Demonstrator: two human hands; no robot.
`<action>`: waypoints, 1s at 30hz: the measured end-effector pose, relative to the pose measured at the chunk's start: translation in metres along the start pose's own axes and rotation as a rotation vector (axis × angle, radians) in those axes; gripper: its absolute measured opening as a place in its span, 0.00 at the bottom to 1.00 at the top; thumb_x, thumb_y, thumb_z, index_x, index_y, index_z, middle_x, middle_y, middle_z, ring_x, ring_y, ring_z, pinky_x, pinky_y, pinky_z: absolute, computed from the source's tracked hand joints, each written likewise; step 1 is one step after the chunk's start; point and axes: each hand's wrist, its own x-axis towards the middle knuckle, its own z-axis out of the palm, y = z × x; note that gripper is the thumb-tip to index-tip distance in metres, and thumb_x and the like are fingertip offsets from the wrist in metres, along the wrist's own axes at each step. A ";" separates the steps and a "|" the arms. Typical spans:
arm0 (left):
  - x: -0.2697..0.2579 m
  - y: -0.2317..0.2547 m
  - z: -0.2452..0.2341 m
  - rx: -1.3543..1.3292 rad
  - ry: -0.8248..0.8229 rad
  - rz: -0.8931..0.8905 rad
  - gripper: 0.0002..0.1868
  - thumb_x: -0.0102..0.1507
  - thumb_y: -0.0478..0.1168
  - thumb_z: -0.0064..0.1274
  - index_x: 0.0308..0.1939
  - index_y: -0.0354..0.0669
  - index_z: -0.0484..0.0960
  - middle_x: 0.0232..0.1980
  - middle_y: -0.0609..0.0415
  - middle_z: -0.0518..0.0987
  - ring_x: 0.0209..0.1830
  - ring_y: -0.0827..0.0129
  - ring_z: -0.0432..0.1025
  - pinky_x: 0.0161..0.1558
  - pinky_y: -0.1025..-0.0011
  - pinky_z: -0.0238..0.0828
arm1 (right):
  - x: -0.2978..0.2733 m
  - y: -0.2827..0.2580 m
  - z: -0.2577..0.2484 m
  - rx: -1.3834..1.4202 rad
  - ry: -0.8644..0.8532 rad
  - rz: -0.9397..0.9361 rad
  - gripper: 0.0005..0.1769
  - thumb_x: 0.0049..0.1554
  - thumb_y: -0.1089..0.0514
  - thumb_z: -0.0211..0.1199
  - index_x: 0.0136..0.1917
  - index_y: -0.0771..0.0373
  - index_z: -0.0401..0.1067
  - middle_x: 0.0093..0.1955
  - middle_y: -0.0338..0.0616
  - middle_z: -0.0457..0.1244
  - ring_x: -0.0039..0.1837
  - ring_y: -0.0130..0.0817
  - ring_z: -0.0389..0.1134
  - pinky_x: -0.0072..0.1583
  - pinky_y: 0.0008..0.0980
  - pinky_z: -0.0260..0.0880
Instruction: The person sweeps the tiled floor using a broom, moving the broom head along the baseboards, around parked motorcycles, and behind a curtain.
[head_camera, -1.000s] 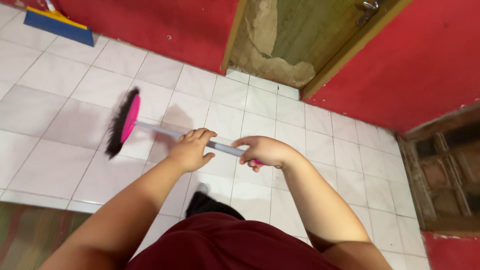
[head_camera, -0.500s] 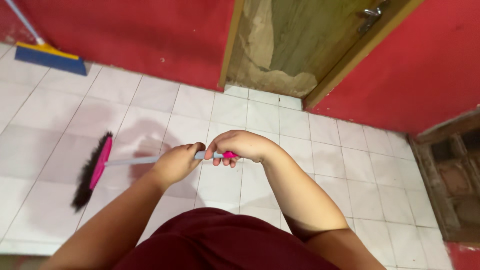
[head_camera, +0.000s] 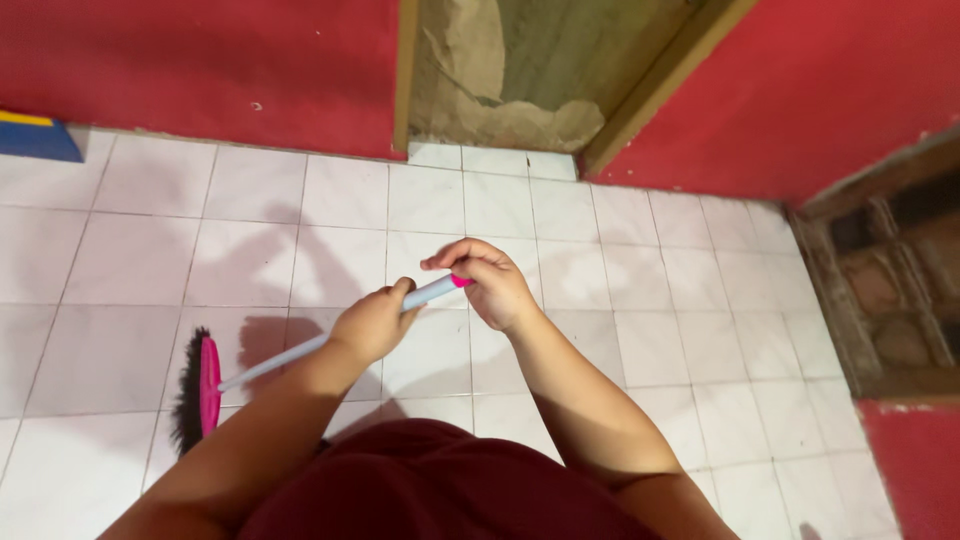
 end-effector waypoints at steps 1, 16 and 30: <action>0.004 0.001 -0.002 0.003 -0.043 -0.004 0.20 0.67 0.54 0.50 0.51 0.43 0.73 0.39 0.44 0.82 0.39 0.49 0.78 0.40 0.52 0.73 | 0.001 0.006 -0.001 0.129 0.009 -0.013 0.12 0.54 0.71 0.49 0.45 0.67 0.73 0.43 0.44 0.66 0.51 0.35 0.66 0.66 0.39 0.65; 0.039 -0.092 0.000 0.037 -0.476 -0.010 0.16 0.64 0.51 0.48 0.50 0.48 0.79 0.45 0.48 0.82 0.47 0.53 0.77 0.48 0.56 0.74 | 0.006 0.106 0.053 0.153 0.153 -0.002 0.15 0.57 0.66 0.47 0.28 0.62 0.58 0.27 0.42 0.55 0.36 0.36 0.57 0.48 0.39 0.65; 0.098 -0.123 0.074 -0.325 -0.471 0.661 0.09 0.55 0.43 0.56 0.37 0.45 0.77 0.43 0.50 0.79 0.50 0.52 0.73 0.50 0.59 0.69 | 0.015 0.078 0.137 -0.875 0.430 0.172 0.18 0.58 0.59 0.64 0.29 0.66 0.67 0.29 0.42 0.60 0.33 0.31 0.58 0.38 0.34 0.62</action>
